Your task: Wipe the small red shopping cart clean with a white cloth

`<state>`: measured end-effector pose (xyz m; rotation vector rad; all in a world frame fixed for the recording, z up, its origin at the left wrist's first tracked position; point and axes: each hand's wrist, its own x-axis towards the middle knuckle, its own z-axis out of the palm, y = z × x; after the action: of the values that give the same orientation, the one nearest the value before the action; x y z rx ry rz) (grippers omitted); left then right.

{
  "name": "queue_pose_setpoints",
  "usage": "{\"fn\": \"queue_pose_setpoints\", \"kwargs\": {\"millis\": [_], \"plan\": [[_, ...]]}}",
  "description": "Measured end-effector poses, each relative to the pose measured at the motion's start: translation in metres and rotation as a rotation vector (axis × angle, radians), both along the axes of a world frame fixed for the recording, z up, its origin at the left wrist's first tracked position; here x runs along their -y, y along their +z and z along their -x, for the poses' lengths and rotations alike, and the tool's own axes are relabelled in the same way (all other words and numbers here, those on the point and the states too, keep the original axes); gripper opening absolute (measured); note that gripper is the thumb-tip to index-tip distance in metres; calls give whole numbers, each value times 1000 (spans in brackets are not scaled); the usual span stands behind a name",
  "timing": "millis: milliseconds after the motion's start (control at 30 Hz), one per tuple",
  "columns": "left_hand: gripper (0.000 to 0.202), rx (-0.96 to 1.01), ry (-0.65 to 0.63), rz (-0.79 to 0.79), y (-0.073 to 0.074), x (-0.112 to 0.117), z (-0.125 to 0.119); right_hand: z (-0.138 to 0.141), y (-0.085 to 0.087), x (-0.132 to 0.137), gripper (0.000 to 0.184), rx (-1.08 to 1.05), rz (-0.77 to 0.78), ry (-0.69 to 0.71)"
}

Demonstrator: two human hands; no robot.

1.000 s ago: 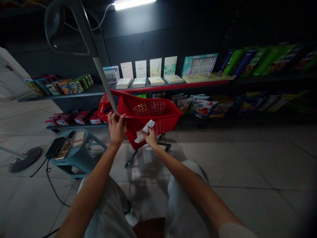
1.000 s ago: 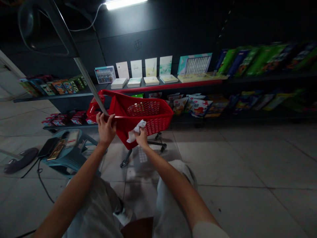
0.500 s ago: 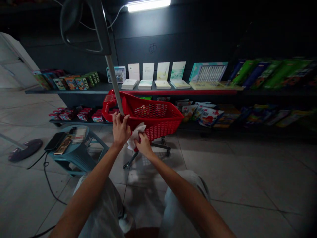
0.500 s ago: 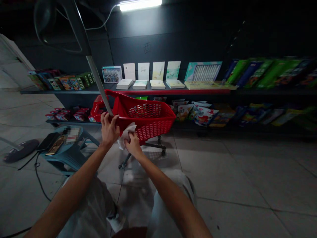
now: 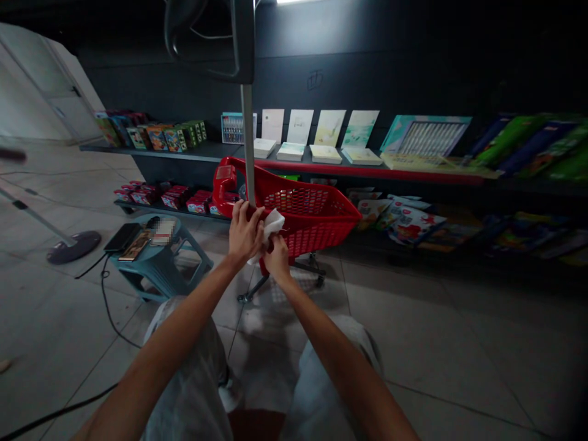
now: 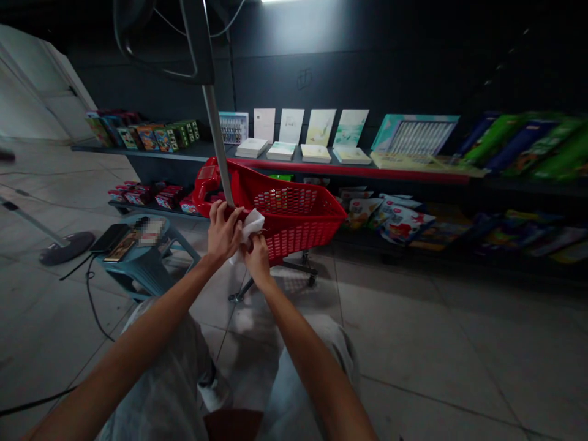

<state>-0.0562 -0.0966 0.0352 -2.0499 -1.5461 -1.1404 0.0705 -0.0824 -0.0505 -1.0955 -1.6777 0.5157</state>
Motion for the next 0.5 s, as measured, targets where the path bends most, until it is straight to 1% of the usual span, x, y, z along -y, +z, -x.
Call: {"fn": "queue_pose_setpoints", "kwargs": {"millis": [133, 267, 400, 500], "plan": [[45, -17, -16, 7, 0, -1, 2, 8, -4, 1, 23, 59, 38, -5], [46, -22, -27, 29, 1, -2, 6, 10, -4, -3, 25, 43, 77, -11], [47, -37, -37, 53, 3, -4, 11, 1, -3, -10, 27, 26, 94, 2], [49, -65, -45, 61, 5, -4, 16, -16, -1, -17, 31, 25, 96, -27]]}}
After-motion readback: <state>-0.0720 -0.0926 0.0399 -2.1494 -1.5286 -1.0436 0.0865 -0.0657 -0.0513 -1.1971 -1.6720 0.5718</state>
